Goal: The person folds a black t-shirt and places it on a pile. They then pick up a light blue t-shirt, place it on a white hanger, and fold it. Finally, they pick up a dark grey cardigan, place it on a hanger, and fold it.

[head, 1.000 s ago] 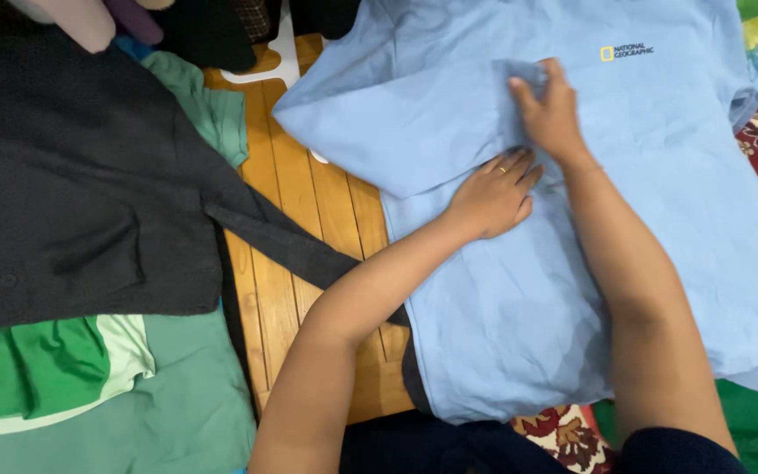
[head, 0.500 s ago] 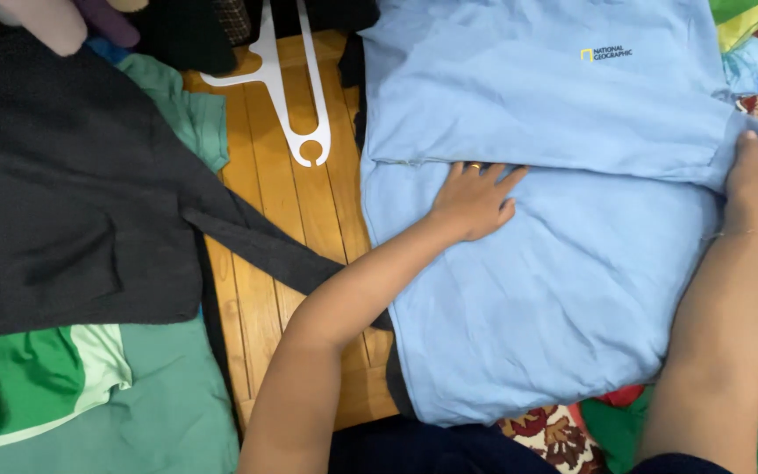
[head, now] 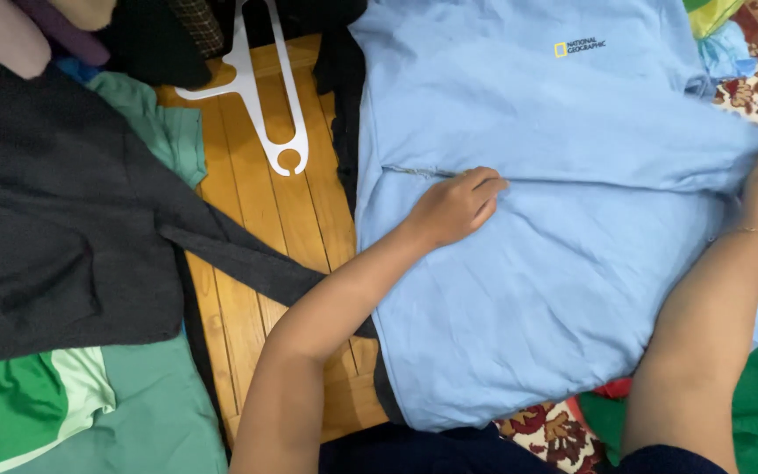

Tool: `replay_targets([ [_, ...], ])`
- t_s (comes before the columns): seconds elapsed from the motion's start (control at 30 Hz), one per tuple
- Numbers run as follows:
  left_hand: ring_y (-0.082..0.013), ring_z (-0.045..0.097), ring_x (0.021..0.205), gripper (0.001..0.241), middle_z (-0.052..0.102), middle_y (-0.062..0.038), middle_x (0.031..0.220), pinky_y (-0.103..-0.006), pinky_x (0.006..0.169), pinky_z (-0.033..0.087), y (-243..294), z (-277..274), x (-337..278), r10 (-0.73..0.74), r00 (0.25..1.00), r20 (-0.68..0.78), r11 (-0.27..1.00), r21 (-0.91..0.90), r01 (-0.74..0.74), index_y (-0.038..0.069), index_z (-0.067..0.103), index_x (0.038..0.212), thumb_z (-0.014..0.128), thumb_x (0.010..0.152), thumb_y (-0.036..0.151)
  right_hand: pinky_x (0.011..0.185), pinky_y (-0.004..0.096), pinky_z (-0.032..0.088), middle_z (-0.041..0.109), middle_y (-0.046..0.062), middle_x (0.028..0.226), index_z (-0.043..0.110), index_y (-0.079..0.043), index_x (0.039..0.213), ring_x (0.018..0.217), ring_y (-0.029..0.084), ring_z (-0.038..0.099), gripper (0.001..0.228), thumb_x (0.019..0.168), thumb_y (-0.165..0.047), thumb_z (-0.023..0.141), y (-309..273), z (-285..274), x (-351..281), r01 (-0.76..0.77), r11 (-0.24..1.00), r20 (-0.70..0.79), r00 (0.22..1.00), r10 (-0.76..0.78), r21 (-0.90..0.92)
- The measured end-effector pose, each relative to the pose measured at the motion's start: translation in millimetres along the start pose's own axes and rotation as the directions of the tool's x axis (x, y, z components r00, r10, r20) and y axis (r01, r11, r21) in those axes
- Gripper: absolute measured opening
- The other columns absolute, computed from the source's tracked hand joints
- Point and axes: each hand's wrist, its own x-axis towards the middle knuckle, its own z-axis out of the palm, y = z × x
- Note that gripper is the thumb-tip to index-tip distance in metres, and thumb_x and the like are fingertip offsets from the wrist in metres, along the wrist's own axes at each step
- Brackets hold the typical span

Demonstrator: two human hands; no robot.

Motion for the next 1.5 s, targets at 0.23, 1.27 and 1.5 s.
replay_targets([
  [0.23,-0.0345,0.066,0.110,0.029,0.064,-0.017,0.119,-0.0459,0.092,0.058,0,-8,12,-0.018,0.987,-0.157,0.988,0.146,0.041,0.002,0.067,0.118,0.066,0.089,0.001,0.061,0.067,0.051,0.075,0.020,0.108,0.066,-0.008,0.119,0.090,0.046,0.072,0.049,0.081,-0.023,0.094,-125,-84,-68,0.149,0.960,-0.118,0.976,-0.181,-0.235],
  [1.27,-0.0453,-0.012,0.153,0.072,-0.006,-0.015,0.170,-0.0598,0.126,-0.001,-134,-53,85,-0.700,0.656,0.283,0.651,0.631,0.422,0.020,0.019,0.167,0.032,0.107,0.057,0.120,0.061,0.002,0.024,0.009,0.171,0.037,-0.023,0.159,0.158,0.027,0.016,0.072,0.097,-0.059,0.042,-297,-85,-135,0.445,0.858,0.659,0.568,-0.493,0.258],
  [1.5,-0.0425,-0.003,0.155,0.067,0.005,-0.013,0.170,-0.0589,0.126,0.003,-127,-45,44,-0.619,0.721,0.311,0.728,0.571,0.380,0.019,0.029,0.163,0.036,0.106,0.052,0.119,0.066,0.001,0.012,0.007,0.173,0.026,-0.022,0.163,0.159,0.030,0.009,0.080,0.096,-0.065,0.031,-328,-106,-158,0.431,0.898,0.705,0.608,-0.365,0.093],
])
